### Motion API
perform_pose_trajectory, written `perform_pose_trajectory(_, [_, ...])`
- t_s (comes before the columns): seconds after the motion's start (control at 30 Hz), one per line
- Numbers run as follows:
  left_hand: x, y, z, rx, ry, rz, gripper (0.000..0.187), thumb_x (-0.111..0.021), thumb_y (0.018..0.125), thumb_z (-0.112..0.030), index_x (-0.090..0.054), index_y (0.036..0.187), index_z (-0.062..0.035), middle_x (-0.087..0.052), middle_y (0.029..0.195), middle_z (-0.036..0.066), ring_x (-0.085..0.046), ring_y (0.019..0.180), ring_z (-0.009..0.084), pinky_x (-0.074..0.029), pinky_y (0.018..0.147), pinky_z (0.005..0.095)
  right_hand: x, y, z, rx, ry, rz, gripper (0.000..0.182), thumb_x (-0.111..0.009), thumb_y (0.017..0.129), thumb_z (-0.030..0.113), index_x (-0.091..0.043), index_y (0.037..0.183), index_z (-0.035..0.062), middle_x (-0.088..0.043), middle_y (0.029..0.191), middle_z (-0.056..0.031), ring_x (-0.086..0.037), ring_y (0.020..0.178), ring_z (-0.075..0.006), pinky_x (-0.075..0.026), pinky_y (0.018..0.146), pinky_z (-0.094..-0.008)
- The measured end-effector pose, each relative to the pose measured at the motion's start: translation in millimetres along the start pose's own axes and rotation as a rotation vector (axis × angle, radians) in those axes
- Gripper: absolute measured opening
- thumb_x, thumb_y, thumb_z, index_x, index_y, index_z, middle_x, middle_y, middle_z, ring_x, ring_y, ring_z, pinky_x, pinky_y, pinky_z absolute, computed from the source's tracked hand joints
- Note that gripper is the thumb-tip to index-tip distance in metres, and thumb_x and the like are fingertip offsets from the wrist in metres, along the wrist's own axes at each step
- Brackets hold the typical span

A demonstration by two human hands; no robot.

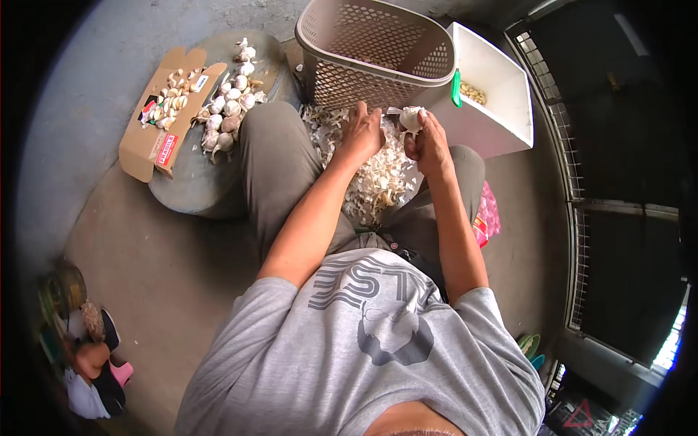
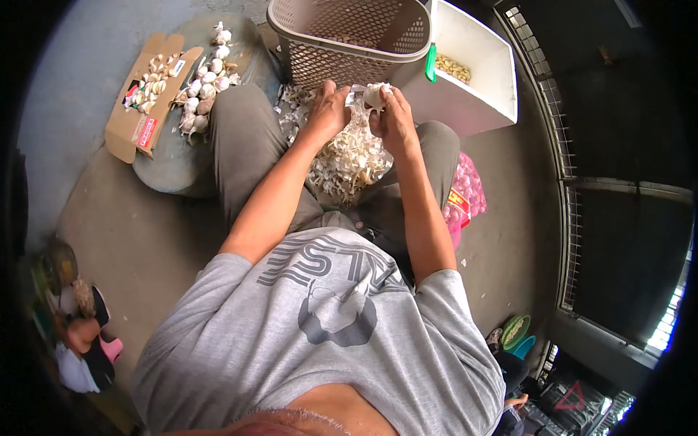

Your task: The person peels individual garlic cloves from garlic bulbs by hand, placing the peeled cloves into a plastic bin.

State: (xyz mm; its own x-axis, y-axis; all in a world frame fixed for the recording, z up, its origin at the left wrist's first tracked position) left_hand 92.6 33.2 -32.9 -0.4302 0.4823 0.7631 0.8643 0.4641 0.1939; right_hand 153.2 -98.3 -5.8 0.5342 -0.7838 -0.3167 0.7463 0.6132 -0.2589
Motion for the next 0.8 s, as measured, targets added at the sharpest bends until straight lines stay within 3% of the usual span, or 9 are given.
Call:
perform_pose_trajectory(0.07, [19.7, -4.7, -16.3, -0.102, 0.103, -0.152, 0.043, -0.076, 0.084, -0.021, -0.066, 0.121, -0.0029, -0.046, 0.140, 0.027, -0.052, 0.125, 0.0389, -0.050, 0.093, 0.0422, 6.7, 2.3, -0.7, -0.002, -0.044, -0.015, 0.032, -0.060, 0.102, 0.041, -0.055, 0.110, 0.0107, -0.058, 0.086, -0.0011, -0.045, 0.054, -0.0040, -0.034, 0.042, -0.0161])
perform_pose_trajectory(0.17, [27.8, 11.8, -13.0, -0.104, -0.176, -0.026, 0.047, -0.077, 0.084, -0.022, -0.065, 0.124, -0.0005, -0.057, 0.128, 0.024, -0.061, 0.113, 0.0335, -0.053, 0.088, 0.0403, 8.1, 2.7, 1.1, 0.014, -0.115, -0.036, 0.036, -0.058, 0.102, 0.045, -0.054, 0.111, 0.0103, -0.058, 0.086, -0.0022, -0.044, 0.052, -0.0047, -0.033, 0.042, -0.0169])
perform_pose_trajectory(0.2, [44.6, 12.8, -14.9, -0.135, -0.285, -0.154, 0.038, -0.073, 0.091, -0.025, -0.067, 0.117, 0.0022, -0.067, 0.105, 0.017, -0.067, 0.094, 0.0253, -0.054, 0.081, 0.0362, 7.2, 3.5, 0.3, 0.017, -0.096, -0.031, 0.037, -0.057, 0.103, 0.045, -0.054, 0.111, 0.0100, -0.058, 0.086, -0.0029, -0.044, 0.051, -0.0051, -0.032, 0.041, -0.0176])
perform_pose_trajectory(0.3, [21.5, 24.2, 6.7, 0.194, -0.643, 0.130, 0.034, -0.066, 0.098, -0.030, -0.069, 0.103, 0.0033, -0.067, 0.077, 0.009, -0.066, 0.072, 0.0180, -0.054, 0.069, 0.0323, 1.9, 9.9, -6.0, -0.002, -0.066, -0.021, 0.040, -0.052, 0.104, 0.048, -0.053, 0.110, 0.0087, -0.057, 0.083, -0.0052, -0.041, 0.048, -0.0064, -0.029, 0.039, -0.0204])
perform_pose_trajectory(0.43, [4.6, 16.2, 3.1, 0.219, -0.952, 0.034, 0.040, -0.060, 0.102, -0.032, -0.067, 0.082, 0.0015, -0.062, 0.064, 0.006, -0.057, 0.059, 0.0144, -0.047, 0.059, 0.0319, -10.9, 15.6, -11.5, 0.008, -0.185, 0.006, 0.049, -0.043, 0.107, 0.052, -0.056, 0.106, 0.0048, -0.057, 0.074, -0.0074, -0.037, 0.044, -0.0087, -0.027, 0.037, -0.0248])
perform_pose_trajectory(0.47, [5.3, 12.4, 17.5, 0.319, -0.747, -0.010, 0.030, -0.060, 0.099, -0.023, -0.069, 0.085, 0.0022, -0.063, 0.064, 0.011, -0.063, 0.063, 0.0203, -0.050, 0.063, 0.0376, -9.8, 16.0, -20.0, -0.073, -0.056, -0.034, 0.051, -0.041, 0.106, 0.053, -0.057, 0.102, 0.0042, -0.055, 0.070, -0.0069, -0.034, 0.043, -0.0087, -0.025, 0.037, -0.0259])
perform_pose_trajectory(0.57, [6.0, 11.5, 27.4, 0.354, -0.595, -0.005, 0.025, -0.060, 0.098, -0.018, -0.069, 0.087, 0.0020, -0.064, 0.066, 0.009, -0.064, 0.065, 0.0215, -0.053, 0.066, 0.0374, -11.0, 12.7, -9.7, -0.062, 0.001, -0.081, 0.053, -0.039, 0.106, 0.053, -0.058, 0.101, 0.0038, -0.056, 0.072, -0.0069, -0.033, 0.043, -0.0090, -0.025, 0.037, -0.0265])
perform_pose_trajectory(0.67, [-9.4, 17.9, 17.2, 0.148, -0.802, -0.061, 0.029, -0.062, 0.098, -0.025, -0.070, 0.102, 0.0019, -0.067, 0.091, 0.015, -0.067, 0.078, 0.0261, -0.055, 0.073, 0.0375, -8.8, 15.8, -2.6, 0.015, -0.120, -0.080, 0.044, -0.051, 0.104, 0.046, -0.052, 0.117, 0.0041, -0.058, 0.077, -0.0074, -0.038, 0.044, -0.0073, -0.027, 0.037, -0.0242])
perform_pose_trajectory(0.8, [-17.0, 21.7, 29.9, 0.263, -0.766, -0.066, 0.067, -0.063, 0.097, -0.050, -0.057, 0.137, 0.0023, -0.045, 0.135, 0.025, -0.059, 0.113, 0.0370, -0.047, 0.100, 0.0427, -7.2, 13.6, 4.7, 0.089, -0.285, -0.083, 0.046, -0.068, 0.099, 0.025, -0.046, 0.129, -0.0008, -0.059, 0.083, -0.0063, -0.043, 0.048, -0.0049, -0.030, 0.039, -0.0229])
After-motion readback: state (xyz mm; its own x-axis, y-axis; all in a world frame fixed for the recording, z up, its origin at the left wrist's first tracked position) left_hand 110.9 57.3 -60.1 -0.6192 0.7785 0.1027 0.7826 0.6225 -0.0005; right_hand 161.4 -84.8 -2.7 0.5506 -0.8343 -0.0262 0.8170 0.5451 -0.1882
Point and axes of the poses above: each hand's wrist, its own y-axis towards the middle knuckle, its own x-axis out of the back of the hand, z = x × y, the point moved 10 cm from there along y, towards the middle knuckle
